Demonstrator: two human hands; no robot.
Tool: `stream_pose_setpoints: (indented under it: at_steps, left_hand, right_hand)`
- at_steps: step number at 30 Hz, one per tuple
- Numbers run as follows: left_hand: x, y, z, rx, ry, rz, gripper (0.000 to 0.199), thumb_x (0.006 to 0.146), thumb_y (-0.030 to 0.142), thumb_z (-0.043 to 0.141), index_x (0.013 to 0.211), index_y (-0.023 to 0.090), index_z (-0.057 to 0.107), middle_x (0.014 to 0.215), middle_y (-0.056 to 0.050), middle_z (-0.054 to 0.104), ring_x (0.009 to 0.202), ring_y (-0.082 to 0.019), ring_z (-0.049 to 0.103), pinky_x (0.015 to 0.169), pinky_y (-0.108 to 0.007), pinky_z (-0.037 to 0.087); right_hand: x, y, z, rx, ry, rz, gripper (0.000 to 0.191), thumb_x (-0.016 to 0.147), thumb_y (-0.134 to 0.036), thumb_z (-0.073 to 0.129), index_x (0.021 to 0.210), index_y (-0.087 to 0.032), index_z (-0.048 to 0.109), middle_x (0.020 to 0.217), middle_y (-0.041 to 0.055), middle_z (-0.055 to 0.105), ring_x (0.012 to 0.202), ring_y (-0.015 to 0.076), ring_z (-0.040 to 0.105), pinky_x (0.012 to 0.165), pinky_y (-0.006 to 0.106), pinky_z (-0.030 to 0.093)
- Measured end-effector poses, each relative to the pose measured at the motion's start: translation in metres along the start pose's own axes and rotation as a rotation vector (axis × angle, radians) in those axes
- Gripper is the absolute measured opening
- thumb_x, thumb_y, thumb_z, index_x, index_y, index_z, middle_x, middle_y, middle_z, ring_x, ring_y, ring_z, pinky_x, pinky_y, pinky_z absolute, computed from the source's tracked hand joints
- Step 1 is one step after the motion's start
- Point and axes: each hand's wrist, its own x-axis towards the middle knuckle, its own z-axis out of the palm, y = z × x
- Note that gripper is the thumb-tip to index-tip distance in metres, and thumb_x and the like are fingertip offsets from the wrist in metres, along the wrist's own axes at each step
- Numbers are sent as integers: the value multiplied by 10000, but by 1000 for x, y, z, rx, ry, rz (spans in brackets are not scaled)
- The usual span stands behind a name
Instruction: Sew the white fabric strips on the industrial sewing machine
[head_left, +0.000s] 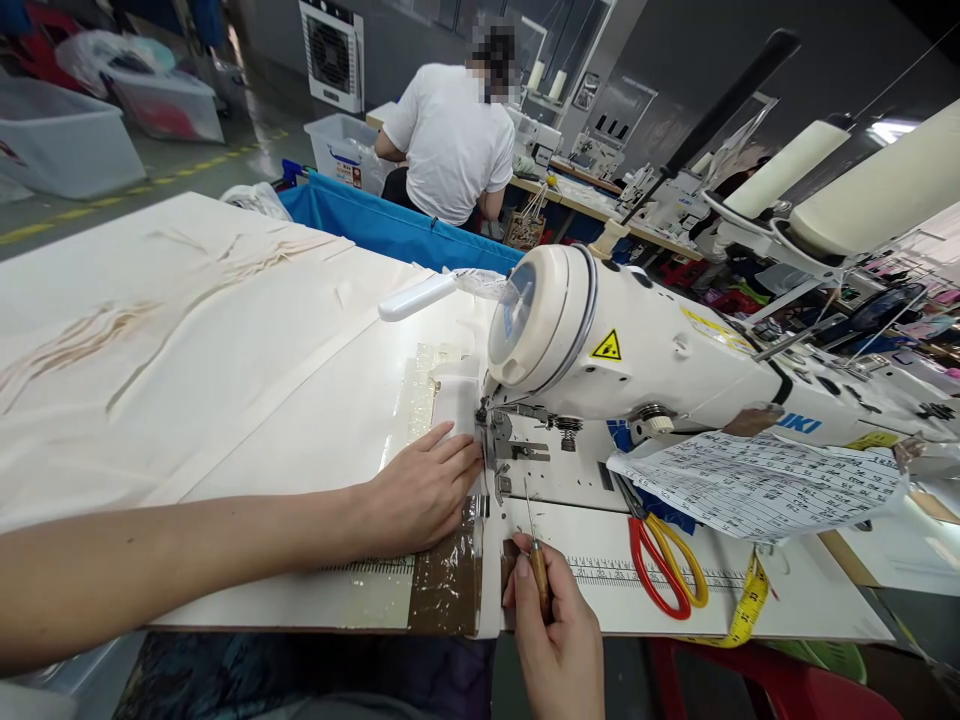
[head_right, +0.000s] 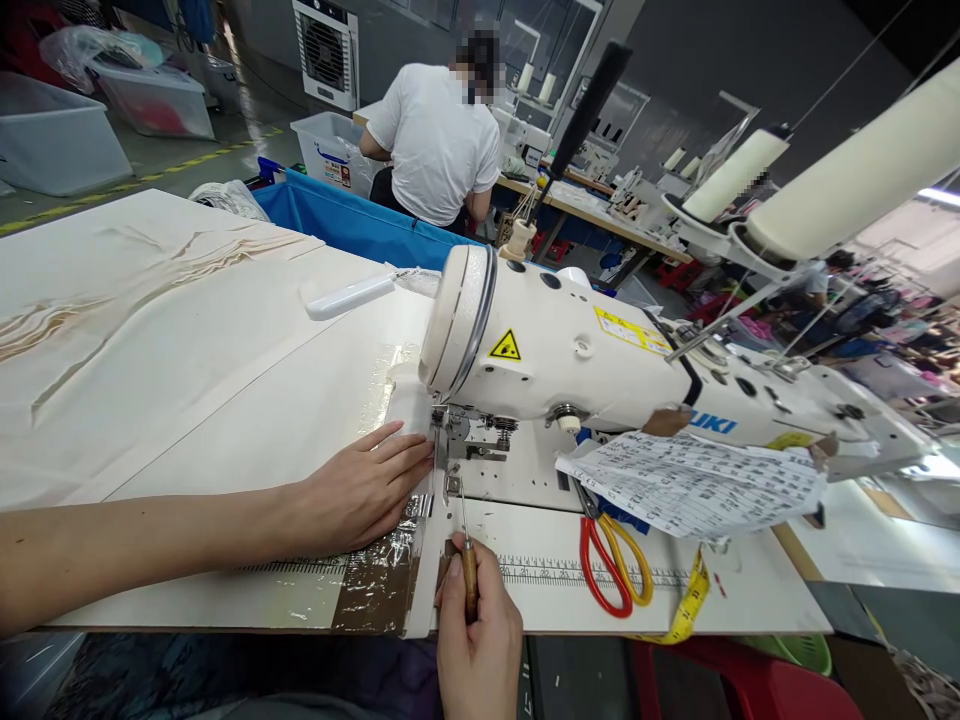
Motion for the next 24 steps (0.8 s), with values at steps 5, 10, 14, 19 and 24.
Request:
stream_pose_setpoints:
  at_steps: [5,10,14,19,24]
  left_hand:
    - [-1,0,0,-3,40,10,390,944,250,454,1247,52,599,1300,-166,601,1220,-291,517,1124,-469,306]
    - [-1,-1,0,15,27,16,414,944,251,437,1269,45,591,1302,-166,604,1226,-294,515,1125,-472,307]
    - [0,-2,0,24,13,17,419,948,263,430,1265,47,597,1301,-164,606,1226,-297,516,1117,-466,315]
    - [3,-7,2,29,0,4,429,947,287,438,1267,46,592,1308,-172,595,1221,-299,516,1112,-461,311]
    - [8,-13,4,-22,-5,-38,390,954,248,421,1249,48,578,1271,-170,592,1176,-281,528,1033,-423,383]
  right_hand:
    - [0,1,1,-19,14,-7,507,932,-598,480,1090,-157,673,751,45,683,600,158,623,541,220,514]
    - [-1,0,2,-7,35,14,520,919,-611,500,1085,-155,688,741,45,687,597,157,625,541,217,513]
    - [-2,1,2,16,33,38,517,919,-602,510,1105,-154,687,747,54,700,596,166,636,518,222,511]
    - [-5,-4,7,33,125,5,503,924,-574,526,1245,-196,614,1148,110,716,1027,229,684,821,275,552]
    - [0,-9,14,-61,78,-177,343,1004,-417,449,1275,-243,568,1213,78,690,1086,180,665,821,227,534]
